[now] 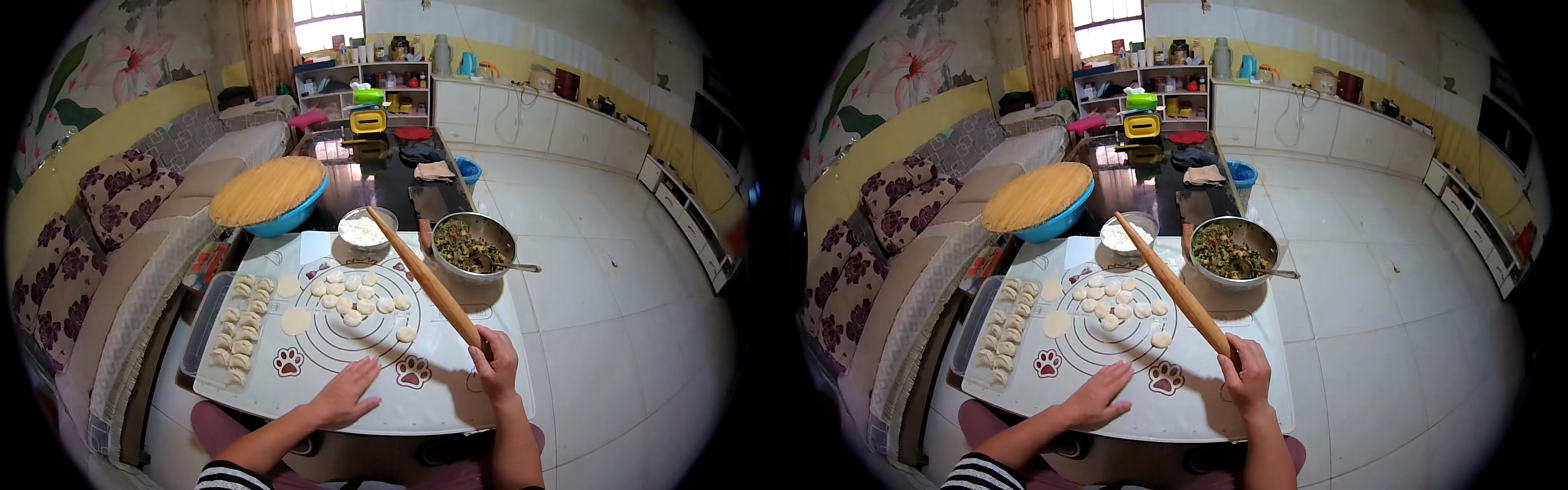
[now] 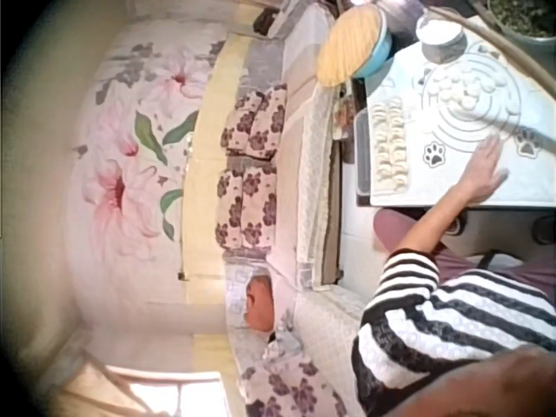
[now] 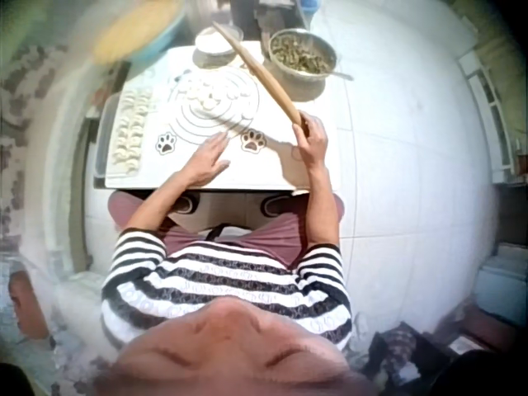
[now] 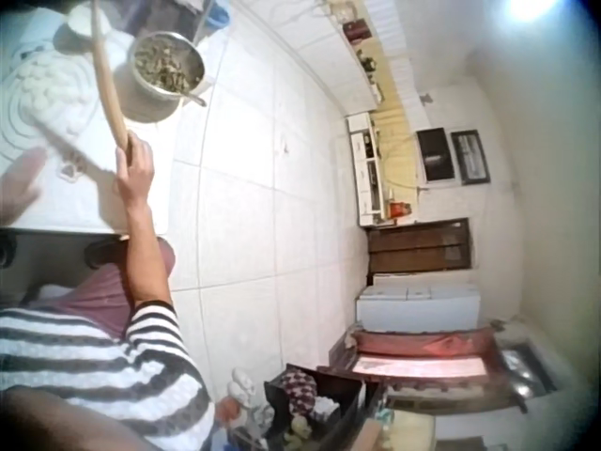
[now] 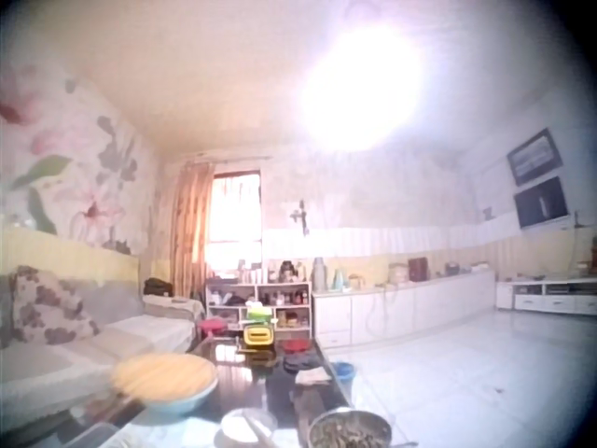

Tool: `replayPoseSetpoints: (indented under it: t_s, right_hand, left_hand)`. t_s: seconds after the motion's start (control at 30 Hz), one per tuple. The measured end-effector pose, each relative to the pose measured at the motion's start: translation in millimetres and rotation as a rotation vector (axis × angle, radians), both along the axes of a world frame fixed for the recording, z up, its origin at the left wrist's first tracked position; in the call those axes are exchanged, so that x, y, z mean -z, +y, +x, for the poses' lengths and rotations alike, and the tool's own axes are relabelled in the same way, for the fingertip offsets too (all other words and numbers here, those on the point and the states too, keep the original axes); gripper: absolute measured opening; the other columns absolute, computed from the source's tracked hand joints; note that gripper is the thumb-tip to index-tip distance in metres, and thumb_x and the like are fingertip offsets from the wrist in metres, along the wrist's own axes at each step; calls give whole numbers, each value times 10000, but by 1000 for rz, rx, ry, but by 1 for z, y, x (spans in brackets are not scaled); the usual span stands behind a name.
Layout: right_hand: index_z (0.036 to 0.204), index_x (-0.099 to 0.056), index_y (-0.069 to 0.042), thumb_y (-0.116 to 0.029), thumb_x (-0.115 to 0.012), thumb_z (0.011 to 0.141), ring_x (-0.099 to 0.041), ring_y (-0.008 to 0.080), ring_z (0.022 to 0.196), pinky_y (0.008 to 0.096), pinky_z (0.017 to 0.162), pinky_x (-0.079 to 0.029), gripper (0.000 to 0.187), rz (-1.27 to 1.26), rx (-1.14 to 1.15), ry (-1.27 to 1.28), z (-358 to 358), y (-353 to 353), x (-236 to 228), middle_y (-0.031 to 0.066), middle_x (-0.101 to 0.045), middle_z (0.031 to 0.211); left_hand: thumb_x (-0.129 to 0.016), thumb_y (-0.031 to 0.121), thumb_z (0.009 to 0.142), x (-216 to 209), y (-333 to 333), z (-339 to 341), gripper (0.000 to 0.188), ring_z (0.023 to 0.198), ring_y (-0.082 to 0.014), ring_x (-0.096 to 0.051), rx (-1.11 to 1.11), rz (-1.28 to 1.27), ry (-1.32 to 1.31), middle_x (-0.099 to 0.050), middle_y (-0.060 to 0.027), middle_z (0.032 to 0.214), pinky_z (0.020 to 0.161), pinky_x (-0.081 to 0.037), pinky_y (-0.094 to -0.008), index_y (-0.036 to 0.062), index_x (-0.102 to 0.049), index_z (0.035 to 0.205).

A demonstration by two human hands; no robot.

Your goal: The person rolls out small rounds of dough using a rolling pin and places them on a tray next to finished dumplings.

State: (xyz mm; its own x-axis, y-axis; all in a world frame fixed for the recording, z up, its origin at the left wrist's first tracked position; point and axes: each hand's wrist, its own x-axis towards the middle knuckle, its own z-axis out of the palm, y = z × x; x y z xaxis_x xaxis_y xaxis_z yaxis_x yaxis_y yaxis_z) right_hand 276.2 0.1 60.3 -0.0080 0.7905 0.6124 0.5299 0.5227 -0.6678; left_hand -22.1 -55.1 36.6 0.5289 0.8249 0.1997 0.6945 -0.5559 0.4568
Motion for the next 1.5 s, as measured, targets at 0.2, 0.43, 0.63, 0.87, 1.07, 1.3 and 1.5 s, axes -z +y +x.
replayPoseSetpoints:
  t_s: [0.2, 0.43, 0.63, 0.87, 1.07, 1.3, 1.5]
  right_hand:
    - [1079, -602, -33, -65, -667, 758, -573, 265, 801, 342, 711, -469, 330, -14, -15, -3, -3, 4, 2, 101, -621, 885]
    - [1080, -604, -38, -62, -671, 752, -581, 263, 821, 344, 723, -480, 335, -32, -5, -3, 1, 3, 7, 101, -624, 903]
    - [1065, -614, -28, -57, -671, 757, -571, 231, 753, 315, 681, -467, 314, 66, -21, -8, -5, 6, 4, 90, -610, 855]
    - [1076, -607, -31, -68, -674, 756, -575, 253, 794, 335, 713, -474, 329, -2, -31, -27, -4, 3, 6, 99, -621, 891]
    - [1086, -603, -39, -63, -683, 747, -583, 274, 799, 352, 709, -483, 349, 14, -121, -63, -15, -3, 4, 107, -624, 900]
    - [1097, -599, -53, -58, -698, 726, -587, 281, 815, 354, 715, -483, 384, 33, -205, -237, -21, -6, 14, 105, -627, 915]
    - [1090, -595, -65, -61, -706, 721, -592, 281, 819, 365, 713, -485, 386, -3, -244, -351, -22, -12, 9, 94, -629, 910]
  left_hand:
    - [-445, 534, 899, 7, 5, 30, 809, 1409, -300, -163, 183, -79, 272, -206, -199, 1500, 1135, -155, -448, -21, -203, 1436]
    - [-477, 437, 918, 3, 1, -8, 688, 1398, -320, -186, 118, -334, 95, -216, -197, 1496, 1135, -140, -453, 36, -257, 1431]
    - [-701, 221, 800, -3, -6, -4, 441, 1179, -298, -471, -360, -363, -356, -459, -189, 1312, 997, -377, -404, 37, -545, 1169]
    - [-699, 242, 795, -13, -6, -3, 636, 1245, -321, -429, -8, -108, -230, -433, -195, 1352, 1038, -355, -375, 11, -426, 1321]
    - [-461, 560, 893, 14, -11, 12, 848, 1412, -313, -142, 196, -62, 192, -145, -207, 1514, 1130, -160, -458, -14, -169, 1446]
    - [-353, 623, 901, -8, -3, 31, 867, 1418, -274, -143, 234, 58, 490, -166, -183, 1517, 1130, -144, -467, -33, -176, 1438]
    - [-417, 597, 888, 5, -2, 28, 870, 1415, -302, -141, 249, 14, 273, -170, -202, 1510, 1129, -116, -492, -30, -171, 1439]
